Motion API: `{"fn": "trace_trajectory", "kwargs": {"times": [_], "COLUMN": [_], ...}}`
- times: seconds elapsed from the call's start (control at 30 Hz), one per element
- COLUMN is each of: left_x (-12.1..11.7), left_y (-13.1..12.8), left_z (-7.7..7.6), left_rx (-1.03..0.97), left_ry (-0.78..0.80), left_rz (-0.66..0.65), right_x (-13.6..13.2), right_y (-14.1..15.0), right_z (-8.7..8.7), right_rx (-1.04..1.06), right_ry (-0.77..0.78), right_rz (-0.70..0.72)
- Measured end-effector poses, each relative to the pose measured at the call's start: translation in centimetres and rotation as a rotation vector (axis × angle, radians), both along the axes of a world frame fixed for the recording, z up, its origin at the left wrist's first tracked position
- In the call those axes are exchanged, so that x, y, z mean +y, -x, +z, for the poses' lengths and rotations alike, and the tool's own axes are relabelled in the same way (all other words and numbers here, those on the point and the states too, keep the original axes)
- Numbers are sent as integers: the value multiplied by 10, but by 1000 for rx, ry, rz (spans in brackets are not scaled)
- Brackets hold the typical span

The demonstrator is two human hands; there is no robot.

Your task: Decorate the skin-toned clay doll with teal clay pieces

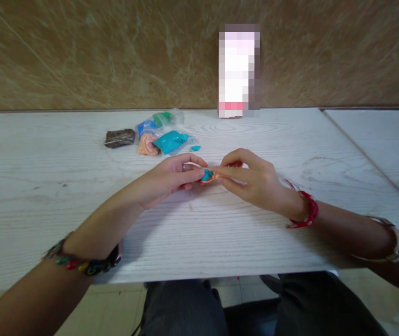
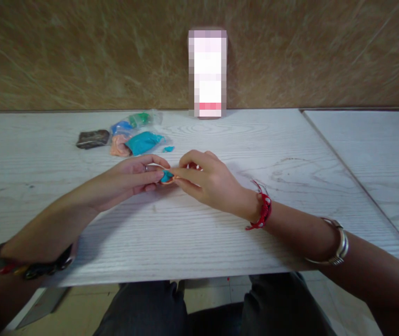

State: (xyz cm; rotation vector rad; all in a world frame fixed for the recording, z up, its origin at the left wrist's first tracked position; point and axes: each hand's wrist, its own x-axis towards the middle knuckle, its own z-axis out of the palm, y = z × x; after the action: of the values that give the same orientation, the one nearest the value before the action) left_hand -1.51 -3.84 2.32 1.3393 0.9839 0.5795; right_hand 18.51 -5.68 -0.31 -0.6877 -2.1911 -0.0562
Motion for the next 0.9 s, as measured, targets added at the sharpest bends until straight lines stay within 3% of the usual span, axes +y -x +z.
{"fn": "trace_trajectory", "kwargs": {"times": [0.3, 0.4, 0.53, 0.9], "left_x": [-1, 0, 0, 0], "left_y": [0, 1, 0, -2], "left_z": [-1, -2, -1, -6], "left_rx": [27, 35, 52, 62], "left_ry": [0, 1, -116, -202], "left_rz": [-1, -1, 44, 5], "right_x": [3, 2, 1, 3], "right_y": [1, 1, 3, 5], "right_z": [-3, -2, 1, -4], "right_rx": [-121, -84, 50, -32], "right_ry": [-85, -44, 70, 26], "right_rz": [3, 11, -12, -81]}}
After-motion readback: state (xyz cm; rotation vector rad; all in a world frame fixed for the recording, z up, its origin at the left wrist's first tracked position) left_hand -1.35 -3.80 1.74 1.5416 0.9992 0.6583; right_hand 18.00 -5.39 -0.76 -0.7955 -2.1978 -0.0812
